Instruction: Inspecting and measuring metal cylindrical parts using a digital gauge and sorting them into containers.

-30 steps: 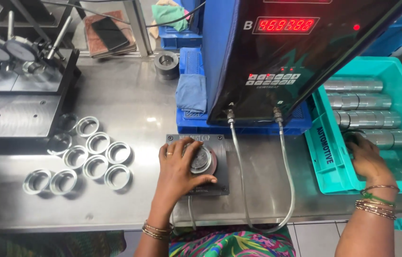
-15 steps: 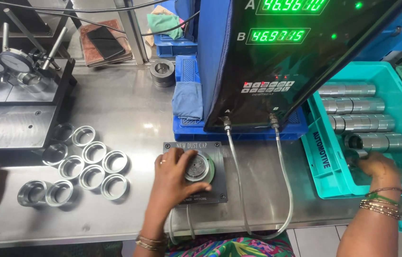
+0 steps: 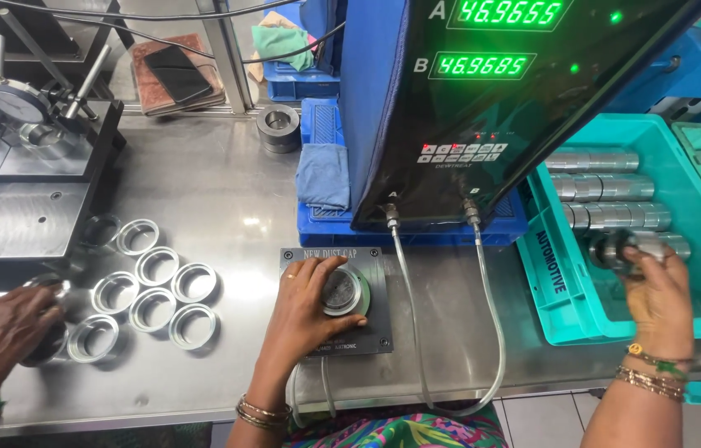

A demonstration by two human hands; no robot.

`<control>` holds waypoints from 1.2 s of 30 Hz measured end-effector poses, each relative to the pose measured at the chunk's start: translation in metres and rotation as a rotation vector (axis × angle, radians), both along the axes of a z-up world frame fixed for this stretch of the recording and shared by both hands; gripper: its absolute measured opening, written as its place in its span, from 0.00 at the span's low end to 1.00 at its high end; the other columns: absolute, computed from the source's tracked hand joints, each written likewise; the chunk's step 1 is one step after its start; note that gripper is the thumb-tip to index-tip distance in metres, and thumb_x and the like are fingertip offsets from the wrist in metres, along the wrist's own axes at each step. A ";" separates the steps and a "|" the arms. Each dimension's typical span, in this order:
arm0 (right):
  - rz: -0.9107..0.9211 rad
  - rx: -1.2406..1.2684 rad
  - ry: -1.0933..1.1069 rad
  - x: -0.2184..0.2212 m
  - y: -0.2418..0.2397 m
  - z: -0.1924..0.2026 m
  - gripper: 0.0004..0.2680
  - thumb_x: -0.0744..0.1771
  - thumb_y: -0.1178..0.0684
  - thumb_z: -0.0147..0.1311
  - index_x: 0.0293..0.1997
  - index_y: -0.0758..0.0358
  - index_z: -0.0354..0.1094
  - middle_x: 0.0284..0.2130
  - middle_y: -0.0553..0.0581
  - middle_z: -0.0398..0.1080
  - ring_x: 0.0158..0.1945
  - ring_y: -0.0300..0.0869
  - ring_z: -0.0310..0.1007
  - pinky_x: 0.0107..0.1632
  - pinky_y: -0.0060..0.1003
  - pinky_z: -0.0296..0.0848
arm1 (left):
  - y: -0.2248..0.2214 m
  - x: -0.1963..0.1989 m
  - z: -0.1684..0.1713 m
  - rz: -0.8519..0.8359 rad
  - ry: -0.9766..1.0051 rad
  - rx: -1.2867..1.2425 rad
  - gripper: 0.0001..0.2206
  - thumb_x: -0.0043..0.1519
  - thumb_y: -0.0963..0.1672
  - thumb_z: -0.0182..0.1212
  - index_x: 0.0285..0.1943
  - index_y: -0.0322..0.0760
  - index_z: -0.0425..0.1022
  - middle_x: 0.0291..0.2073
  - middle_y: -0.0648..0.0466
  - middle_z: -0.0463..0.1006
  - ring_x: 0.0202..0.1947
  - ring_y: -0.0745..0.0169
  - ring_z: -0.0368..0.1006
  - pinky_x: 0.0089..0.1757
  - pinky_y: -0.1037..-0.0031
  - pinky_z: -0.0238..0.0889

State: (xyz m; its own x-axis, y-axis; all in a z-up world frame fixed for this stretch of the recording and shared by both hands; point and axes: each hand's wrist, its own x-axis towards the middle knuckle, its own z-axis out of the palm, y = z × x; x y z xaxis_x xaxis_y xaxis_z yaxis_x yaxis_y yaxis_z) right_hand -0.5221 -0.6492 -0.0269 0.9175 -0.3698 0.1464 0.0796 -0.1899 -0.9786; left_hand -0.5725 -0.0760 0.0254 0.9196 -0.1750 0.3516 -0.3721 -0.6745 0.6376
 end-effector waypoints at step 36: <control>-0.076 -1.425 -0.004 0.038 -0.079 -0.054 0.13 0.70 0.41 0.59 0.53 0.57 0.73 0.51 0.61 0.72 0.57 0.55 0.70 0.62 0.50 0.67 | 0.127 -0.018 -0.099 0.695 -0.120 0.208 0.22 0.49 0.54 0.76 0.34 0.33 0.76 0.60 0.38 0.68 0.63 0.38 0.59 0.63 0.48 0.49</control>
State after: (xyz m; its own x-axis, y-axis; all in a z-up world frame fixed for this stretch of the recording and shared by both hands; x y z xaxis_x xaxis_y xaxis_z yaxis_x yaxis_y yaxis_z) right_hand -0.4845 -0.7280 -0.0810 0.9011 0.0454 0.4312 0.0268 -0.9984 0.0492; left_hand -0.5910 0.0510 -0.0732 0.7996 0.3609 0.4801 0.1266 -0.8827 0.4526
